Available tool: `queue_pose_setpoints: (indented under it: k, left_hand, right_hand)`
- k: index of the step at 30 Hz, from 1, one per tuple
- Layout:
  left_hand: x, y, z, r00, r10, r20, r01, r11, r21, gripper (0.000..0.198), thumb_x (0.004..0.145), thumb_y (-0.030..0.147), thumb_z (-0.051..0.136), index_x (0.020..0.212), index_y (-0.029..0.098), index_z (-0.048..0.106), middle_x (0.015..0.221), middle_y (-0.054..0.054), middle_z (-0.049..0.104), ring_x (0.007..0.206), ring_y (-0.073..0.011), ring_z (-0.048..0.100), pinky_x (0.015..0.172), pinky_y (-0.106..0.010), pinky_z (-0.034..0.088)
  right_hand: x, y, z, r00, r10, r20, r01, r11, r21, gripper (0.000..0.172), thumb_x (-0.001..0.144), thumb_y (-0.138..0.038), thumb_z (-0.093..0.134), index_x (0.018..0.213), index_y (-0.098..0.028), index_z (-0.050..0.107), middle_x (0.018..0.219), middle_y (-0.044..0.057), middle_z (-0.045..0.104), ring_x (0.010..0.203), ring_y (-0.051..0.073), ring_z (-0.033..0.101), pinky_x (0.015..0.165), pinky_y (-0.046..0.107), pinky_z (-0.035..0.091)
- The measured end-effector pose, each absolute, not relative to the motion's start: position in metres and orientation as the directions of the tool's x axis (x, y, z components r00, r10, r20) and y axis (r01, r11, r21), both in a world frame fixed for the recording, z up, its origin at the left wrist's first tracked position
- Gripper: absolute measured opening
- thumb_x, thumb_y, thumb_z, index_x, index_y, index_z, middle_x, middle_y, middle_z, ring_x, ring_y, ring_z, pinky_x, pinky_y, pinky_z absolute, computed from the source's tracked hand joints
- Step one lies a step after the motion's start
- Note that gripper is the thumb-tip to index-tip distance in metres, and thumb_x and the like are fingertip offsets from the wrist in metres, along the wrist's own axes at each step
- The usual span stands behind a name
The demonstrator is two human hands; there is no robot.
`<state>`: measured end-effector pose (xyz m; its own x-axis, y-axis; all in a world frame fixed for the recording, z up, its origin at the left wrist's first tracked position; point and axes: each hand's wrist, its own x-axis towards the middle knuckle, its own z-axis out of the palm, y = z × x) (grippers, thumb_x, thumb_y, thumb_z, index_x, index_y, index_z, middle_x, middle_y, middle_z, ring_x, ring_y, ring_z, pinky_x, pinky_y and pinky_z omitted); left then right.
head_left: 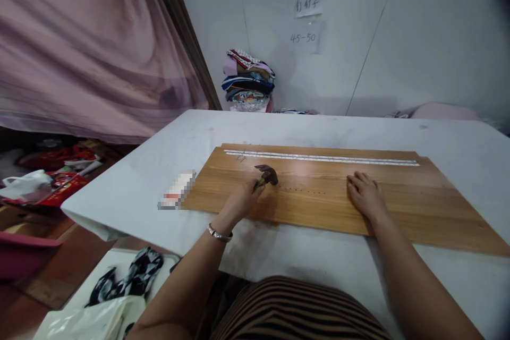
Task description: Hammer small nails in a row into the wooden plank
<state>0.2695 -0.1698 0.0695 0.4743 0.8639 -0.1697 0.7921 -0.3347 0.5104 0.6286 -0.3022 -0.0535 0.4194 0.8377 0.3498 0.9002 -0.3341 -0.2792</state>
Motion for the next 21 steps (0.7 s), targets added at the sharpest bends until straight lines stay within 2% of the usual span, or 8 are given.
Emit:
queue_pose_setpoints:
  k: [6, 15, 21]
  left_hand:
    - [0.2701, -0.1712, 0.0667, 0.467, 0.863, -0.196, 0.813, -0.331, 0.480, 0.027, 0.094, 0.036, 0.047, 0.101, 0.017, 0.065, 0.083, -0.008, 0.071, 0.074, -0.0223, 0.064, 0.064, -0.029, 0.039]
    - [0.2681, -0.1692, 0.0682, 0.478, 0.861, -0.172, 0.786, -0.332, 0.522, 0.029, 0.095, 0.037, 0.045, 0.104, 0.018, 0.064, 0.083, -0.007, 0.071, 0.077, -0.0214, 0.066, 0.066, -0.028, 0.041]
    - [0.2688, -0.1703, 0.0637, 0.475, 0.859, -0.190, 0.805, -0.337, 0.488, 0.029, 0.094, 0.038, 0.045, 0.102, 0.018, 0.065, 0.084, -0.008, 0.071, 0.076, -0.0227, 0.065, 0.065, -0.029, 0.040]
  right_hand:
    - [0.6303, -0.3017, -0.0561, 0.429, 0.839, 0.333, 0.897, -0.354, -0.263, 0.043, 0.097, -0.035, 0.035, 0.115, -0.021, 0.071, 0.135, 0.015, 0.063, 0.129, 0.029, 0.051, 0.105, 0.054, 0.037]
    - [0.6303, -0.3015, -0.0564, 0.436, 0.836, 0.333, 0.893, -0.357, -0.273, 0.041, 0.095, -0.034, 0.038, 0.116, -0.023, 0.071, 0.135, 0.014, 0.063, 0.130, 0.030, 0.051, 0.105, 0.056, 0.037]
    - [0.6303, -0.3017, -0.0551, 0.429, 0.841, 0.330, 0.896, -0.349, -0.275, 0.041, 0.095, -0.034, 0.038, 0.117, -0.024, 0.071, 0.134, 0.014, 0.063, 0.129, 0.031, 0.051, 0.104, 0.057, 0.038]
